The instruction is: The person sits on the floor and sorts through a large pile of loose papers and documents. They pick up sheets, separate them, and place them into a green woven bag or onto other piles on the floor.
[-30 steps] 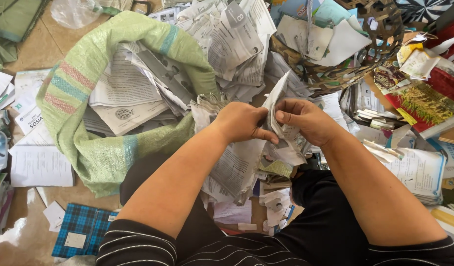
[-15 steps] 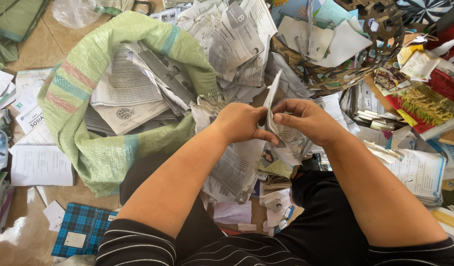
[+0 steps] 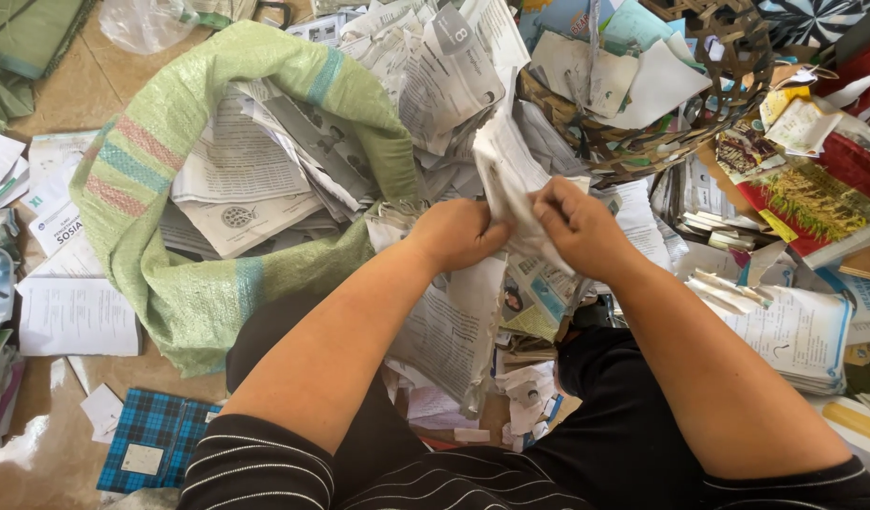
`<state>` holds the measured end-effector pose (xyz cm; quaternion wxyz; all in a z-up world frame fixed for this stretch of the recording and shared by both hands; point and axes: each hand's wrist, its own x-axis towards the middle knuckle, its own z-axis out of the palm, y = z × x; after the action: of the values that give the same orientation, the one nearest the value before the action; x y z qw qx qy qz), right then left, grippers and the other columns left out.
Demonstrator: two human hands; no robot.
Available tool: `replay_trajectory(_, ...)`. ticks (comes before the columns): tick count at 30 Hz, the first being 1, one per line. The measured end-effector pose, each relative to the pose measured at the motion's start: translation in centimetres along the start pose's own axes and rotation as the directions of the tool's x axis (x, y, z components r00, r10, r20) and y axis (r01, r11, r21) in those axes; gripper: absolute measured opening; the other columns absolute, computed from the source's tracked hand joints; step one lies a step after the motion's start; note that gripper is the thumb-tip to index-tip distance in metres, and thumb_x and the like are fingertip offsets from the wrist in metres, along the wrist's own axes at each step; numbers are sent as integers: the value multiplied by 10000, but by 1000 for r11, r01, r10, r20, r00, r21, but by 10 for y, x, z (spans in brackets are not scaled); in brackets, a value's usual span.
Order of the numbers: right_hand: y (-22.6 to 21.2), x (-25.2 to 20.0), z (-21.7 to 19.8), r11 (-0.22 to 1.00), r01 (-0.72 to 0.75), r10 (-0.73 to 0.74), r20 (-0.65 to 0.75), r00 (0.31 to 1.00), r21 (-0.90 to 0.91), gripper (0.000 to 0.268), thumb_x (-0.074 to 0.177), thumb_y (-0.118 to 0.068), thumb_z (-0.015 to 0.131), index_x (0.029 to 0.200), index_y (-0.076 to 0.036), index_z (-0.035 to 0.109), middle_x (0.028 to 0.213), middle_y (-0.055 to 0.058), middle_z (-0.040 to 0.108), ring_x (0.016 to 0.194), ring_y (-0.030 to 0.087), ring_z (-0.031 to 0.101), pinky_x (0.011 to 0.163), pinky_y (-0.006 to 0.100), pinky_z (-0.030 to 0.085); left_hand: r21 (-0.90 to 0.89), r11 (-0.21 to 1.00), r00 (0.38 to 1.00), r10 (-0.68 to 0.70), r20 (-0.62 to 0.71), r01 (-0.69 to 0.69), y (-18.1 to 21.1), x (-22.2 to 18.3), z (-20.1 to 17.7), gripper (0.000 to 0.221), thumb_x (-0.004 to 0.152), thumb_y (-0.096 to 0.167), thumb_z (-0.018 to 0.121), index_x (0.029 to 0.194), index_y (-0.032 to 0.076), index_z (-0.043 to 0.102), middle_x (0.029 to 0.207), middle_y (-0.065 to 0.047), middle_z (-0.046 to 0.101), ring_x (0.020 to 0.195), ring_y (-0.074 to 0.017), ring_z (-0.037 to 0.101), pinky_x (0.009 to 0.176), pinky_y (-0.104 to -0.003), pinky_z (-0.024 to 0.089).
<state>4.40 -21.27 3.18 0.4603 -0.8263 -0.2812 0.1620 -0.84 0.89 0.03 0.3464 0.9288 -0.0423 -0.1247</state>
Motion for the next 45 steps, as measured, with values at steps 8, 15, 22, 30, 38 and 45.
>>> replay_trajectory(8, 94, 27, -63, 971, -237, 210, -357, 910, -33, 140, 1088, -203, 581, 1085, -84, 657, 1001, 155, 632, 979, 319, 598, 855, 462, 439, 65, 998, 999, 9, -49, -6, -12, 2, -19, 532, 942, 464, 346, 871, 82, 709, 855, -227, 722, 954, -436, 704, 813, -574, 547)
replay_trajectory(15, 93, 20, -113, 834, -450, 551, -475, 686, 319, 172, 1065, -183, 497, 1138, -59, 593, 1072, 112, 667, 923, 175, 688, 727, 219, 617, 96, 993, 979, -51, -197, 71, -23, -4, -27, 467, 953, 303, 413, 762, -15, 696, 830, -237, 725, 718, -490, 624, 709, -535, 513)
replay_trajectory(22, 11, 8, -18, 910, -277, 355, -234, 905, 308, 202, 1081, -197, 510, 1152, -37, 610, 931, 80, 568, 883, 180, 548, 802, 318, 461, 155, 986, 997, -62, 47, 54, 25, -15, -23, 546, 925, 357, 334, 1042, -11, 720, 1003, -257, 746, 1017, -430, 715, 895, -572, 544)
replay_trajectory(30, 24, 16, 43, 964, -230, 247, -128, 960, 135, 404, 910, -335, 818, 1172, -72, 657, 1096, 143, 725, 1175, 242, 625, 1017, 446, 484, 163, 986, 989, -48, 141, 24, 38, -19, -5, 612, 928, 479, 314, 1050, 25, 705, 1016, -198, 757, 1009, -389, 727, 869, -553, 554)
replay_trajectory(38, 54, 85, 20, 970, -224, 243, -314, 918, 95, 238, 858, -130, 824, 1058, -31, 741, 860, 78, 704, 838, 150, 601, 792, 365, 534, 80, 997, 977, -3, 214, -15, 49, -30, -43, 841, 913, 650, 268, 1124, -33, 711, 1144, -264, 732, 1143, -416, 687, 971, -550, 526)
replay_trajectory(45, 38, 217, 13, 964, -110, 244, -639, 729, 242, 249, 958, -157, 702, 1173, -34, 680, 976, 103, 667, 951, 170, 604, 869, 343, 502, 23, 999, 987, -40, 155, 37, 39, -15, -43, 728, 951, 583, 348, 1091, -20, 732, 1073, -242, 750, 1095, -396, 706, 926, -529, 548)
